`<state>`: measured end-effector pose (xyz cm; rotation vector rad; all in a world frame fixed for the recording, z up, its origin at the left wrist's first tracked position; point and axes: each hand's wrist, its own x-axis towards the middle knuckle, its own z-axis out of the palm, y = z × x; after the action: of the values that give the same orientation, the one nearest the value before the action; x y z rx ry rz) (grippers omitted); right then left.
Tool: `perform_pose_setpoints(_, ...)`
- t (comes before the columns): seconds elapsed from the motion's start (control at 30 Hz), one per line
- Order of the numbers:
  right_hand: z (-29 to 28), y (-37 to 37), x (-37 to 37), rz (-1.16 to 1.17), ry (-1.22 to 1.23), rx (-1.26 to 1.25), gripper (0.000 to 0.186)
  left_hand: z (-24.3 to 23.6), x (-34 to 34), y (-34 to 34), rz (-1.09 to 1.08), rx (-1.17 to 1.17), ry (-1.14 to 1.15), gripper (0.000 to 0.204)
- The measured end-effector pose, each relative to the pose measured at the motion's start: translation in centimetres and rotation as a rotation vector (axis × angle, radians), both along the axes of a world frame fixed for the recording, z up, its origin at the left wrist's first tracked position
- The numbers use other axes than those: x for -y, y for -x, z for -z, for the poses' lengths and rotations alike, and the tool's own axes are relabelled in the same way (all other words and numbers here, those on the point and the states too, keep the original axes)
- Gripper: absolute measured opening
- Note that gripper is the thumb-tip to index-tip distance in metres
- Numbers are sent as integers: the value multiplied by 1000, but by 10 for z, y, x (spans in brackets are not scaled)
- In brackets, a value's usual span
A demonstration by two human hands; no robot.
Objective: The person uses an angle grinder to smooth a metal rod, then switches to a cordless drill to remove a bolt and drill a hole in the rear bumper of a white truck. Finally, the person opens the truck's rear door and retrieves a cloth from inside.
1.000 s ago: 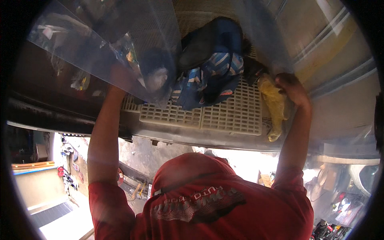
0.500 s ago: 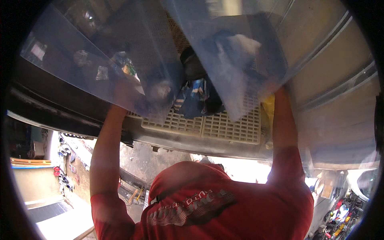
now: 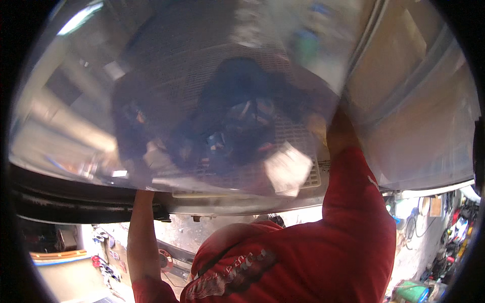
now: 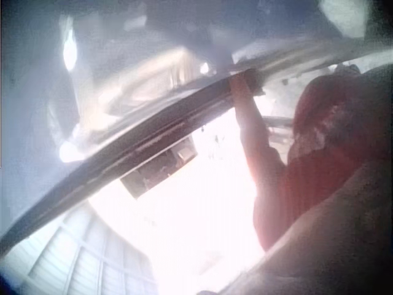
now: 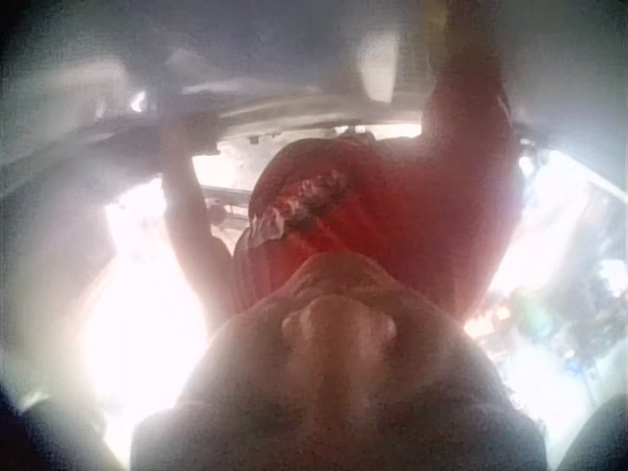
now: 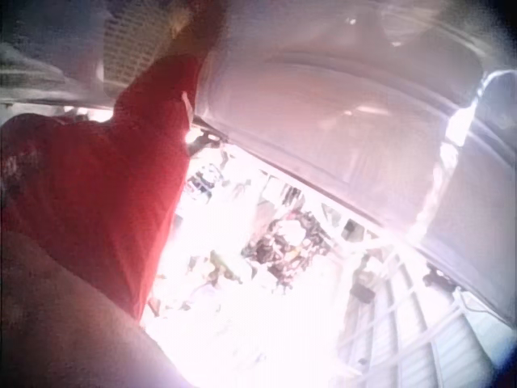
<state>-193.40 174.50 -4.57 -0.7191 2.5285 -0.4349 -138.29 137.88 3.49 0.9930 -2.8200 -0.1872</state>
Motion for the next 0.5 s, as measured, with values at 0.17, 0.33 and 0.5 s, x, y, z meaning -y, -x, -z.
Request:
perform_pose_setpoints(0.17,-38,-20,4,1,5,175,52,1,-3,-27,-1,14,-4,37)
perform_pose_setpoints(0.33,45,29,-8,-81,-15,-274,55,-2,7,-10,52,-35,3,37)
perform_pose_setpoints(0.5,19,16,-4,-105,92,-262,67,7,-16,-54,-33,-6,-22,37)
